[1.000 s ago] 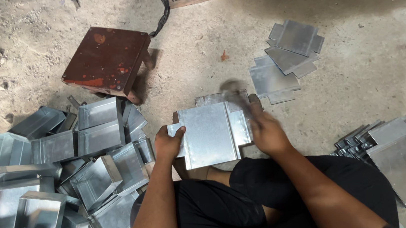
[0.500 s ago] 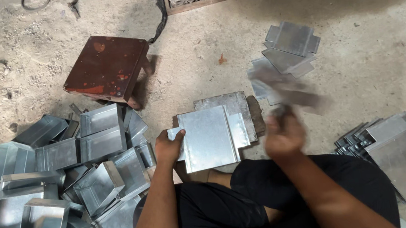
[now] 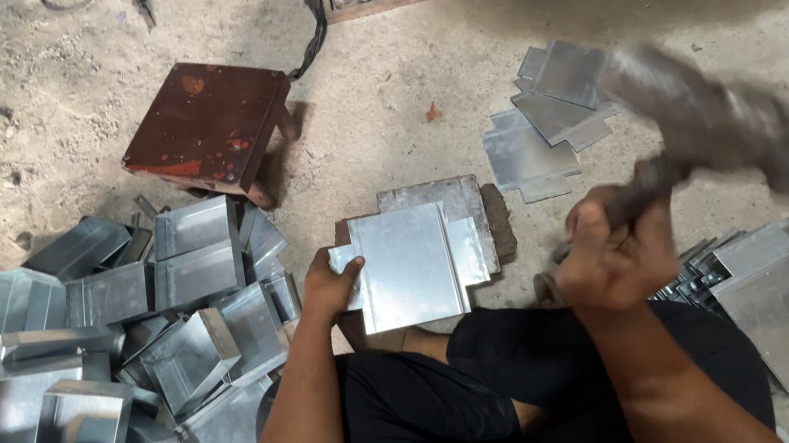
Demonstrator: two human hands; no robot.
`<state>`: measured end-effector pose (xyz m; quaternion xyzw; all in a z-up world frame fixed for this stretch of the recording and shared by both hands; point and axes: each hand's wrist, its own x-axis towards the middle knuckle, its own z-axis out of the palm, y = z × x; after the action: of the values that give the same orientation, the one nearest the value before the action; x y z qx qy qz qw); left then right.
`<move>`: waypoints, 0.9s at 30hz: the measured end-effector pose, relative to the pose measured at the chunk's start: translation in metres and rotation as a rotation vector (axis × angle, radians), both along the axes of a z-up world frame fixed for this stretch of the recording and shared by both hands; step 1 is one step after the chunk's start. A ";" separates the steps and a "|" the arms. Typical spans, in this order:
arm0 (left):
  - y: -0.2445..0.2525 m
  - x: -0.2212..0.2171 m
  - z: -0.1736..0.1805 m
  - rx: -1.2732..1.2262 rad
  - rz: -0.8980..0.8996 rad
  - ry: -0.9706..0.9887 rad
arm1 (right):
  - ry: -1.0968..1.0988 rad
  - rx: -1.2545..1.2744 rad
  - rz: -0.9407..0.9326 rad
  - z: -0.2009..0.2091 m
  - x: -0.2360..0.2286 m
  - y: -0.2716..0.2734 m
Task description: The person sits on the floor and repeatedly hammers a stack of rectangular metal sheets placed on a small wooden block. They hold the stack with their left hand and strike it with a hammer in their right hand, occasionally adjusting the stack's position.
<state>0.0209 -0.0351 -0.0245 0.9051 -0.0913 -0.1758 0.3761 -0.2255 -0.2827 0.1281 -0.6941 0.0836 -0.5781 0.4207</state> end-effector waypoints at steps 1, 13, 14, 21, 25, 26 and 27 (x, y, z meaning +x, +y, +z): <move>-0.001 0.001 -0.003 -0.019 0.006 -0.009 | -0.023 -0.030 -0.002 -0.011 0.003 0.002; 0.001 -0.011 0.005 -0.063 0.037 0.014 | 0.225 -0.088 -0.033 0.011 0.016 0.002; 0.001 -0.012 0.007 -0.063 0.060 0.046 | 0.131 -0.089 -0.003 0.022 0.002 0.003; -0.002 -0.007 0.006 -0.079 0.060 -0.040 | 0.232 -0.110 0.037 -0.062 0.004 0.005; 0.000 -0.011 0.005 -0.058 0.078 -0.049 | 0.756 -0.184 0.034 -0.096 0.028 0.006; 0.001 -0.012 0.007 -0.050 0.075 -0.066 | 0.796 -0.083 0.060 -0.088 0.031 0.003; 0.002 -0.012 0.009 -0.043 0.076 -0.079 | 0.766 -0.010 0.044 -0.074 0.031 0.002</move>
<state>0.0089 -0.0335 -0.0160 0.9058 -0.0753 -0.1233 0.3982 -0.1949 -0.2807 0.0544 -0.8635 0.2173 -0.2680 0.3679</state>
